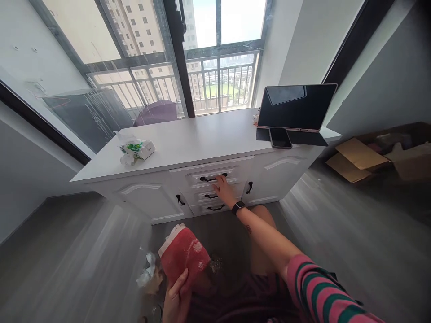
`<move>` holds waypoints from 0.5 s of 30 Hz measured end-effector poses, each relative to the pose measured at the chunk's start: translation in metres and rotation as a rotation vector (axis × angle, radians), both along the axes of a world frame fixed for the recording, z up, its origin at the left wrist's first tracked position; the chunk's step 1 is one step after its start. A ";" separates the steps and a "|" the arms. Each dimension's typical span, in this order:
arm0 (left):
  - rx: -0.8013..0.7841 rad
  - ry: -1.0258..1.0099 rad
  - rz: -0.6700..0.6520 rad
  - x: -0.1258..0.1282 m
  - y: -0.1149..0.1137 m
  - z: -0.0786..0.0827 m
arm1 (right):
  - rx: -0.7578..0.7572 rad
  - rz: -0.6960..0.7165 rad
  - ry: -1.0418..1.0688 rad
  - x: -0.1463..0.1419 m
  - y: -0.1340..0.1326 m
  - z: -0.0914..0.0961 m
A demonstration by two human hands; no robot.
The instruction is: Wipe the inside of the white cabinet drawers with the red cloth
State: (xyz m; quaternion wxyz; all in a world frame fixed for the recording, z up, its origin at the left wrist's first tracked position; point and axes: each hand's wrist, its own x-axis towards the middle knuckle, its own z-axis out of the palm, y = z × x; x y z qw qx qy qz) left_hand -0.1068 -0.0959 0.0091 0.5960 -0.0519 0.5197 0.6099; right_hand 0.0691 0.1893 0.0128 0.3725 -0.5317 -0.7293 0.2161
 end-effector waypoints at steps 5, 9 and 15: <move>0.027 -0.094 -0.047 -0.006 -0.002 -0.005 | 0.055 -0.055 -0.020 0.001 -0.024 -0.008; 0.010 -0.121 -0.108 -0.018 -0.007 -0.022 | 0.064 -0.074 0.001 0.005 -0.052 -0.012; 0.054 -0.119 -0.196 -0.019 -0.024 -0.028 | 0.055 -0.116 0.061 0.007 -0.098 -0.022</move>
